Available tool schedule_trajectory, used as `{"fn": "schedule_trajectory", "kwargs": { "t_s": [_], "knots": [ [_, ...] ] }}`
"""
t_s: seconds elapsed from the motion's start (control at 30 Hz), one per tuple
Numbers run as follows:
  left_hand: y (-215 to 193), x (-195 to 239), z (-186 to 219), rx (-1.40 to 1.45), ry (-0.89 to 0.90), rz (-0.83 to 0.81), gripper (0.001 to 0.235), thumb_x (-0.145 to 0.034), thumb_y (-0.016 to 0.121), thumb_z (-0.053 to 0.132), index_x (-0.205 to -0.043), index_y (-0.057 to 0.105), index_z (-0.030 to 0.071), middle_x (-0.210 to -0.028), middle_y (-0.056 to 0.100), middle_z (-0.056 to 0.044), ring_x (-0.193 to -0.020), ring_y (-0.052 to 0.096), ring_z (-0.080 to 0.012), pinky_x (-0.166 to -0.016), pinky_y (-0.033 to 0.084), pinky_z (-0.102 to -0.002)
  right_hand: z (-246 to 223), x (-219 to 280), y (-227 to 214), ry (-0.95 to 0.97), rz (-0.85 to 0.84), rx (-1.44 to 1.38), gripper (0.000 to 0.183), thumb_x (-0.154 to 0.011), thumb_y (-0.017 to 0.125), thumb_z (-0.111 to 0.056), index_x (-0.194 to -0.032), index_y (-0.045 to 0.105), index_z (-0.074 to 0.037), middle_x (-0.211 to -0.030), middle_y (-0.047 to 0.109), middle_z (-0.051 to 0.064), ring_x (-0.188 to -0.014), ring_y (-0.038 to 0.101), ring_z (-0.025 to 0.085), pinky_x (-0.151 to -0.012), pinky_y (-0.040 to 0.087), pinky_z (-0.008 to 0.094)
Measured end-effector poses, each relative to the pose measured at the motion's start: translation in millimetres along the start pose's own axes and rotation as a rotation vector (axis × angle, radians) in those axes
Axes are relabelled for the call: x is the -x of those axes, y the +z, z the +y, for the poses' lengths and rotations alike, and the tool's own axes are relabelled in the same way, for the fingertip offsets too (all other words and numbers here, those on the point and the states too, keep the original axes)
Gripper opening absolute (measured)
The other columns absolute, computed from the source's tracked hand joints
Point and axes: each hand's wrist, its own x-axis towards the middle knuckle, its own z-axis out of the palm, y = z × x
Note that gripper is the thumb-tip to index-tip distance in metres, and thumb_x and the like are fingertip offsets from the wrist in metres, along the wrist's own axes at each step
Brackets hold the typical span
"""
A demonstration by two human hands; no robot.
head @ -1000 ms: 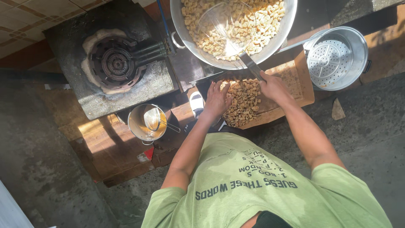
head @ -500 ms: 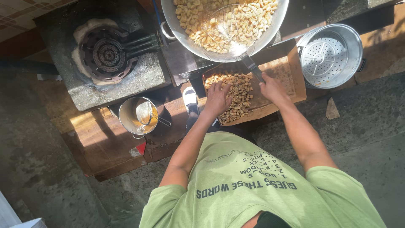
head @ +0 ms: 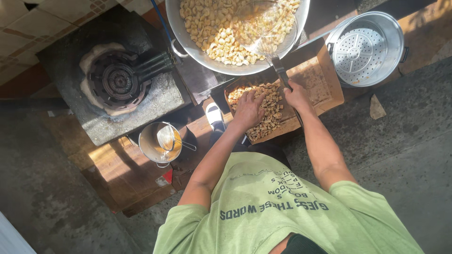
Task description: The person uses a mesh skimmer to scoop fried food from a large wok of hot oil and transfers it onto a cardboard tray. The person repeatedly scoops and drains the food, spreading it on the tray to cool.
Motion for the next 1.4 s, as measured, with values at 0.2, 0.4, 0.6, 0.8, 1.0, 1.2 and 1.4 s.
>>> {"fn": "schedule_trajectory", "kwargs": {
  "t_s": [0.2, 0.4, 0.6, 0.8, 1.0, 1.2, 1.4],
  "knots": [
    [-24.2, -16.5, -14.2, 0.034, 0.046, -0.037, 0.064, -0.088, 0.069, 0.028, -0.147, 0.051, 0.013, -0.152, 0.040, -0.027, -0.141, 0.034, -0.0503, -0.117, 0.031, -0.058, -42.9, -0.3, -17.9, 0.075, 0.044, -0.223, 0.054, -0.097, 0.061, -0.029, -0.149, 0.055, -0.012, -0.080, 0.070, 0.013, -0.060, 0.066, 0.021, -0.062, 0.054, 0.037],
    [-46.1, -41.4, -38.8, 0.021, 0.131, -0.017, 0.065, -0.087, 0.070, 0.026, -0.147, 0.051, 0.013, -0.151, 0.043, -0.026, -0.143, 0.035, -0.0486, -0.120, 0.031, -0.058, -88.8, -33.3, -5.1, 0.175, 0.038, -0.091, 0.054, -0.099, 0.059, -0.032, -0.151, 0.053, -0.017, -0.082, 0.073, 0.013, -0.062, 0.066, 0.019, -0.065, 0.051, 0.036],
    [-71.6, -56.8, -61.4, 0.006, 0.124, -0.064, 0.061, -0.090, 0.070, 0.028, -0.147, 0.051, 0.014, -0.151, 0.042, -0.027, -0.141, 0.034, -0.0515, -0.118, 0.029, -0.059, -93.9, -59.0, 1.7, 0.084, 0.126, -0.278, 0.052, -0.101, 0.060, -0.027, -0.149, 0.055, -0.010, -0.098, 0.072, 0.013, -0.066, 0.068, 0.018, -0.065, 0.055, 0.034],
    [-87.6, -62.9, -86.0, 0.026, 0.170, -0.023, 0.061, -0.091, 0.069, 0.027, -0.148, 0.051, 0.012, -0.151, 0.043, -0.027, -0.143, 0.035, -0.0495, -0.120, 0.030, -0.058, -133.8, -104.7, 18.2, 0.181, 0.098, -0.272, 0.054, -0.097, 0.059, -0.024, -0.149, 0.054, -0.013, -0.096, 0.073, 0.017, -0.063, 0.065, 0.018, -0.063, 0.054, 0.037],
    [-101.2, -55.0, -108.0, 0.002, 0.095, -0.064, 0.062, -0.089, 0.069, 0.026, -0.147, 0.050, 0.012, -0.150, 0.040, -0.028, -0.141, 0.031, -0.0514, -0.114, 0.028, -0.060, -158.9, -78.3, 23.3, 0.138, 0.027, -0.256, 0.054, -0.096, 0.055, -0.021, -0.150, 0.053, -0.012, -0.106, 0.073, 0.015, -0.067, 0.068, 0.021, -0.066, 0.057, 0.037],
    [-97.3, -43.5, -114.8, 0.051, 0.058, -0.087, 0.062, -0.091, 0.068, 0.026, -0.149, 0.050, 0.015, -0.153, 0.039, -0.026, -0.143, 0.032, -0.0503, -0.120, 0.029, -0.057, -210.2, -78.0, 31.9, 0.132, -0.018, -0.103, 0.054, -0.097, 0.055, -0.023, -0.150, 0.052, -0.014, -0.120, 0.072, 0.018, -0.084, 0.071, 0.025, -0.080, 0.057, 0.041],
    [-90.0, -21.0, -117.9, 0.087, 0.016, -0.061, 0.062, -0.091, 0.068, 0.026, -0.149, 0.050, 0.015, -0.153, 0.038, -0.027, -0.145, 0.030, -0.0509, -0.120, 0.027, -0.058, -191.5, -25.0, 23.3, 0.154, -0.105, -0.003, 0.054, -0.099, 0.057, -0.028, -0.151, 0.052, -0.016, -0.131, 0.067, 0.022, -0.100, 0.074, 0.030, -0.095, 0.054, 0.043]
  ]
}}
